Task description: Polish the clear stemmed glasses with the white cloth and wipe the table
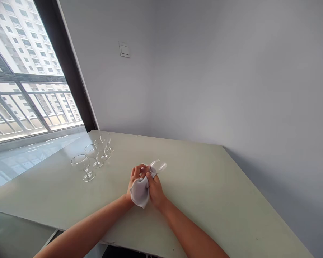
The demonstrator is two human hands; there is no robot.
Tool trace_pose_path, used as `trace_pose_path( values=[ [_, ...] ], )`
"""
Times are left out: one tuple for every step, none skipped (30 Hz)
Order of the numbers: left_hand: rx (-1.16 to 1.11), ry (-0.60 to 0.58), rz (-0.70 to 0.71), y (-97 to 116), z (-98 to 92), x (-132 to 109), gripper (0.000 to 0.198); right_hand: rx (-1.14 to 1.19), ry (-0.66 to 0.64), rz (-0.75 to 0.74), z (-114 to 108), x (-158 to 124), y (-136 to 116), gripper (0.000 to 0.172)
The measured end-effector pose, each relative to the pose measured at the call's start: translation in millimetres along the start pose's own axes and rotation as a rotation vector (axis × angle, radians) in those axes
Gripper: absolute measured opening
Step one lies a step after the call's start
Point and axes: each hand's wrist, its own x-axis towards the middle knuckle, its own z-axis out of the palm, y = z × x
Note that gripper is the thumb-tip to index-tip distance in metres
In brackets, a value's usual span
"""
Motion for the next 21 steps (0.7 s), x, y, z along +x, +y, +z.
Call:
trace_pose_path(
  values=[
    [0.033,-0.028,0.038,1,-1.8,0,0.030,0.010,0.022,0.012,-1,0,-3,0.035],
    [0.041,-0.069,0.067,3,-3.5,0,0.032,0.015,0.042,0.019,-2,1,-6,0.034],
    [0.009,-0.122,0.074,3,-5.3,1,0.033,0.013,0.059,0.028,-5,2,-11,0.034],
    [-0.059,-0.179,0.058,4,-7.2,3,0.033,0.004,0.074,0.043,-8,3,-15,0.033],
    [-0.170,-0.237,0.011,4,-9.3,5,0.034,-0.004,0.080,0.068,-11,3,-20,0.032],
    [-0.312,-0.291,-0.066,3,-11.7,8,0.035,-0.011,0.066,0.108,-14,3,-25,0.032],
    [-0.461,-0.339,-0.157,3,-14.4,10,0.037,-0.015,0.028,0.158,-17,3,-29,0.032],
    [-0.599,-0.384,-0.248,2,-17.3,13,0.040,-0.015,-0.034,0.216,-19,2,-33,0.034],
    [-0.719,-0.434,-0.332,1,-20.2,15,0.044,-0.012,-0.117,0.271,-20,0,-35,0.035],
    [-0.821,-0.498,-0.399,0,-22.8,17,0.050,-0.006,-0.211,0.317,-21,-2,-37,0.036],
    [-0.909,-0.565,-0.448,0,-25.1,18,0.057,0.000,-0.299,0.352,-21,-3,-37,0.037],
    [-0.984,-0.625,-0.483,-1,-26.7,19,0.064,0.004,-0.367,0.378,-21,-4,-36,0.038],
    [-1.045,-0.660,-0.509,-2,-27.5,19,0.068,-0.002,-0.408,0.396,-20,-5,-35,0.039],
    [-1.087,-0.665,-0.531,-2,-27.5,19,0.070,-0.022,-0.423,0.410,-20,-4,-34,0.039],
    [-1.110,-0.634,-0.550,-3,-26.7,19,0.069,-0.057,-0.410,0.416,-19,-3,-32,0.039],
    [-1.113,-0.578,-0.567,-3,-25.4,20,0.066,-0.106,-0.378,0.408,-19,-2,-32,0.038],
    [-1.098,-0.510,-0.586,-4,-23.7,20,0.063,-0.165,-0.335,0.384,-19,0,-31,0.037],
    [-1.070,-0.442,-0.607,-5,-21.8,19,0.060,-0.234,-0.294,0.346,-19,2,-31,0.037],
    [-1.032,-0.379,-0.627,-5,-20.1,19,0.058,-0.315,-0.259,0.291,-20,4,-31,0.037],
    [-0.987,-0.331,-0.646,-5,-18.6,19,0.057,-0.413,-0.236,0.222,-20,5,-31,0.036],
    [-0.939,-0.295,-0.662,-5,-17.6,19,0.057,-0.534,-0.217,0.143,-21,5,-31,0.034]
  ],
)
